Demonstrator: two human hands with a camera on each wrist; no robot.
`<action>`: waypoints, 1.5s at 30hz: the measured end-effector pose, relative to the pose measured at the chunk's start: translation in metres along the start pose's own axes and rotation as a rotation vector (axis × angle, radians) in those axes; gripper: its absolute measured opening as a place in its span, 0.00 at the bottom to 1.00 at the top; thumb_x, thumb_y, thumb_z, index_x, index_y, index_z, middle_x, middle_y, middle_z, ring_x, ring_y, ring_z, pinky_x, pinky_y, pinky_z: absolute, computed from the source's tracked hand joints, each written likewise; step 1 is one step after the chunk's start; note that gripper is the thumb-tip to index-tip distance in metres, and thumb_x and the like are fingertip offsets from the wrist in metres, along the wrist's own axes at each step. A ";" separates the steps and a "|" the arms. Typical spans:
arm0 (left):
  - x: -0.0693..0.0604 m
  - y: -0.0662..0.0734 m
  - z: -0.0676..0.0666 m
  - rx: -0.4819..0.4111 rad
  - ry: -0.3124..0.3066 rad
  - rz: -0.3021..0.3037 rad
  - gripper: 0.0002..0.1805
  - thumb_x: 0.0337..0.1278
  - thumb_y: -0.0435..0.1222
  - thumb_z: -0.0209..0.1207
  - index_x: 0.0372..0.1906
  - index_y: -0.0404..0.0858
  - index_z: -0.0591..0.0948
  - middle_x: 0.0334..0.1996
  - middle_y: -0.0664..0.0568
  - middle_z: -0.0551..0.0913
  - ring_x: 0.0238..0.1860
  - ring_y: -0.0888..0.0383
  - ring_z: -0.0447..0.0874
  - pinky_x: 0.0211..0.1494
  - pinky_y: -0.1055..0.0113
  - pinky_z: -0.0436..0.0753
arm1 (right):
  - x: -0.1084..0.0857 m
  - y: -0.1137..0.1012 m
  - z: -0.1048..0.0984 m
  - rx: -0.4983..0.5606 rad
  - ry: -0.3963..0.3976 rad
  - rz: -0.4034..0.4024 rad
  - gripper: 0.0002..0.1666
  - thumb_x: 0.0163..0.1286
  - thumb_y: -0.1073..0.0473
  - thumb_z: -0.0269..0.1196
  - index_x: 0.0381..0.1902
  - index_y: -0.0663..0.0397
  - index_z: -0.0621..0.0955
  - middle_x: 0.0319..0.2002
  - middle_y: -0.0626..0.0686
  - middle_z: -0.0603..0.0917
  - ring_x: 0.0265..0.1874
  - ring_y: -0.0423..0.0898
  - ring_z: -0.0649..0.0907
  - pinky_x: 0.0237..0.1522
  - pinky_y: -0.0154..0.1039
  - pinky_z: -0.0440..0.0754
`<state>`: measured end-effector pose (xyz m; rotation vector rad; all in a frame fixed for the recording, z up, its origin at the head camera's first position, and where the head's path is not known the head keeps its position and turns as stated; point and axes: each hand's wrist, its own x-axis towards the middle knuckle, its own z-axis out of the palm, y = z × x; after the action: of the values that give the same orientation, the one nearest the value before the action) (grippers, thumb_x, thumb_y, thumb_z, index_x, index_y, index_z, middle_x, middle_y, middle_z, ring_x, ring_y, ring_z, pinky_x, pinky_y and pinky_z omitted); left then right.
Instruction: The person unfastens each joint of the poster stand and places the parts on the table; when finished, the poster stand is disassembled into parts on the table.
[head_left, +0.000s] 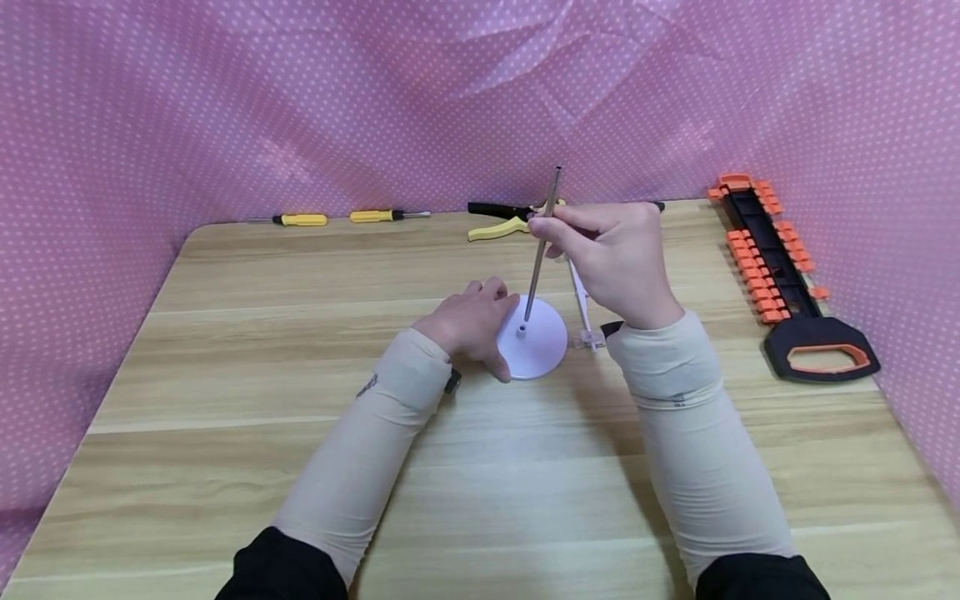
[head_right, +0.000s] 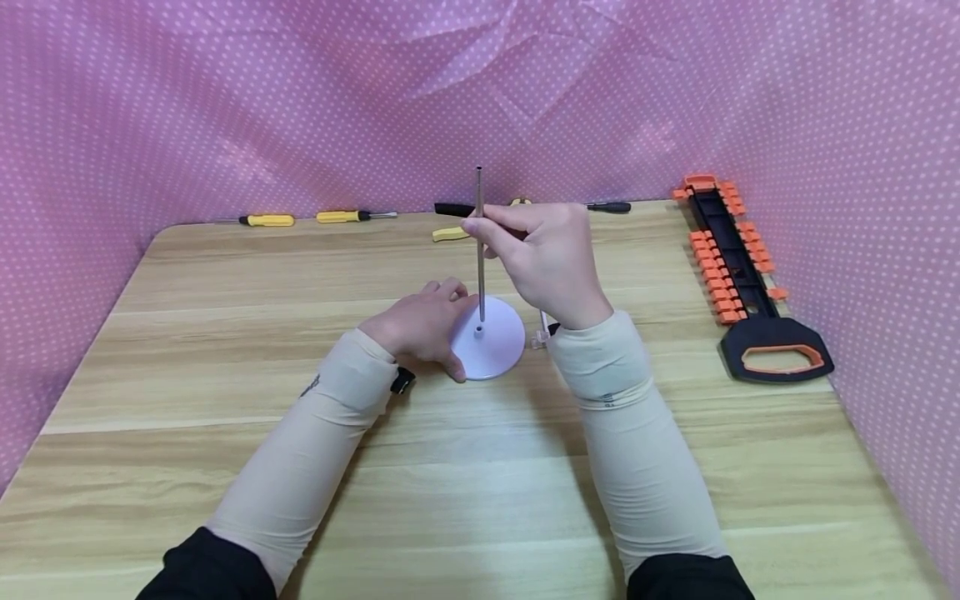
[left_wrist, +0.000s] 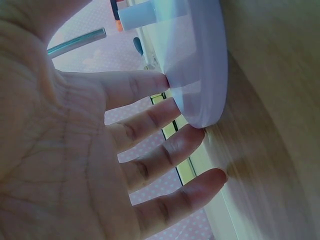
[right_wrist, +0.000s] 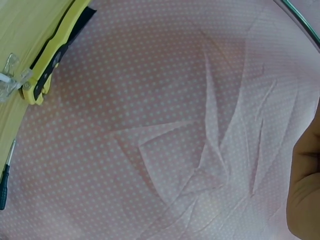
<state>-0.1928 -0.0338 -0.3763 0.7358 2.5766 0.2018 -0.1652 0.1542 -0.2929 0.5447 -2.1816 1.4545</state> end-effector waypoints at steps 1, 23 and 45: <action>0.000 0.000 0.000 -0.003 -0.001 -0.002 0.68 0.36 0.55 0.86 0.84 0.43 0.61 0.76 0.47 0.64 0.71 0.47 0.65 0.74 0.48 0.77 | 0.000 0.000 0.000 0.004 0.002 0.007 0.06 0.66 0.64 0.76 0.40 0.59 0.94 0.32 0.59 0.93 0.21 0.33 0.87 0.30 0.27 0.86; 0.000 0.000 0.002 0.012 0.012 0.000 0.68 0.35 0.55 0.86 0.84 0.43 0.62 0.76 0.46 0.65 0.71 0.47 0.66 0.72 0.49 0.78 | 0.004 -0.001 -0.003 0.026 0.012 0.089 0.08 0.70 0.60 0.74 0.43 0.60 0.93 0.33 0.55 0.93 0.27 0.40 0.90 0.33 0.31 0.89; -0.001 0.001 0.001 0.027 0.001 -0.005 0.68 0.37 0.56 0.85 0.85 0.43 0.61 0.78 0.46 0.63 0.73 0.45 0.65 0.74 0.48 0.76 | 0.009 0.010 -0.010 0.015 -0.027 0.187 0.29 0.73 0.61 0.71 0.69 0.53 0.76 0.33 0.50 0.92 0.26 0.39 0.89 0.27 0.33 0.88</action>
<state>-0.1913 -0.0330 -0.3762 0.7394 2.5863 0.1657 -0.1764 0.1665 -0.2921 0.3752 -2.2965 1.5682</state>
